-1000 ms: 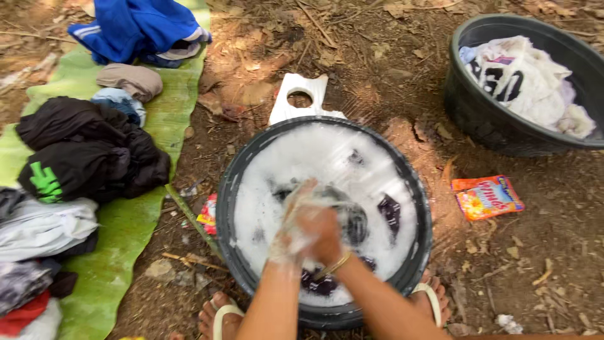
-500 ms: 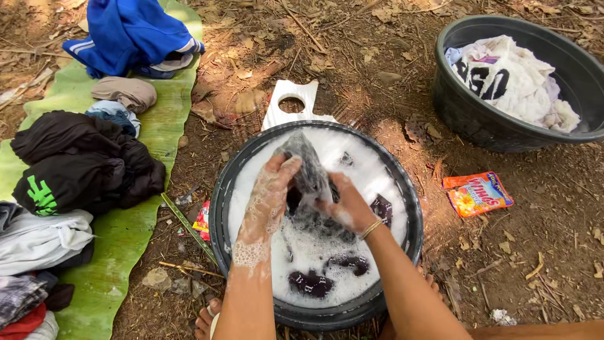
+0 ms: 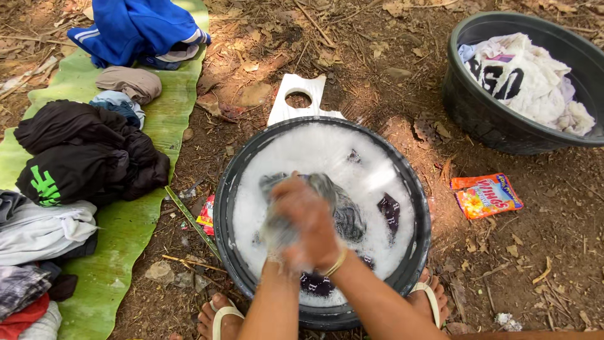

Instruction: The person washes a piece of dark clothing by hand in a soapy basin, scrubbing and rubbing the fabric against itself.

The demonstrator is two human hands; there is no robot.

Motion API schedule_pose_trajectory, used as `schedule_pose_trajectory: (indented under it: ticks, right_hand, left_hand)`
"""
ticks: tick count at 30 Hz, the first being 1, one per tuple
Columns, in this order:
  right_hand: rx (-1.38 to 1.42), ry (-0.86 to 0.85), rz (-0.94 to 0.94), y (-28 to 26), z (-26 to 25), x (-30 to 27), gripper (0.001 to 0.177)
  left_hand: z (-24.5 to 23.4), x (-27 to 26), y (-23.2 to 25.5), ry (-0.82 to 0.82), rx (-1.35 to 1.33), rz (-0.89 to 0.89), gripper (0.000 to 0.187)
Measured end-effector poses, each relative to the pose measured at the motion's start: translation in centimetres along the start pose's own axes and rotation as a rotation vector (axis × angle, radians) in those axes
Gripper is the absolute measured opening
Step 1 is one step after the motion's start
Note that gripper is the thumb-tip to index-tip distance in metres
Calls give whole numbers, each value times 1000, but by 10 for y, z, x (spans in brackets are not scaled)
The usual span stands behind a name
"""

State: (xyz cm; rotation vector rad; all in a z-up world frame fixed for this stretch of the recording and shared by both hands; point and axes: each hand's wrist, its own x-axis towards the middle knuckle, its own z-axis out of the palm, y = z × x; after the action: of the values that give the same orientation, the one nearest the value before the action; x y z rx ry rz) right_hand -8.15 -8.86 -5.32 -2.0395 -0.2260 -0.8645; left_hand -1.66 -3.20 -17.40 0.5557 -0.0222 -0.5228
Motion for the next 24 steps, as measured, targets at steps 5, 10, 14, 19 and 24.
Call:
schedule_pose_trajectory:
  ticks: [5, 10, 14, 19, 24]
  right_hand:
    - [-272, -11, 45, 56, 11, -20, 24]
    - [-338, -39, 238, 90, 3, -53, 25]
    - [-337, -44, 342, 91, 32, -83, 27]
    - [-437, -54, 921, 153, -12, -59, 28]
    - [104, -13, 659, 130, -30, -57, 67]
  left_hand:
    - [18, -38, 15, -157, 788, 286, 50]
    - [22, -37, -5, -66, 557, 66, 57]
    - [-24, -21, -11, 287, 252, -284, 65]
    - [-31, 18, -30, 312, 161, -358, 78]
    - [-11, 24, 4, 233, 683, -498, 105]
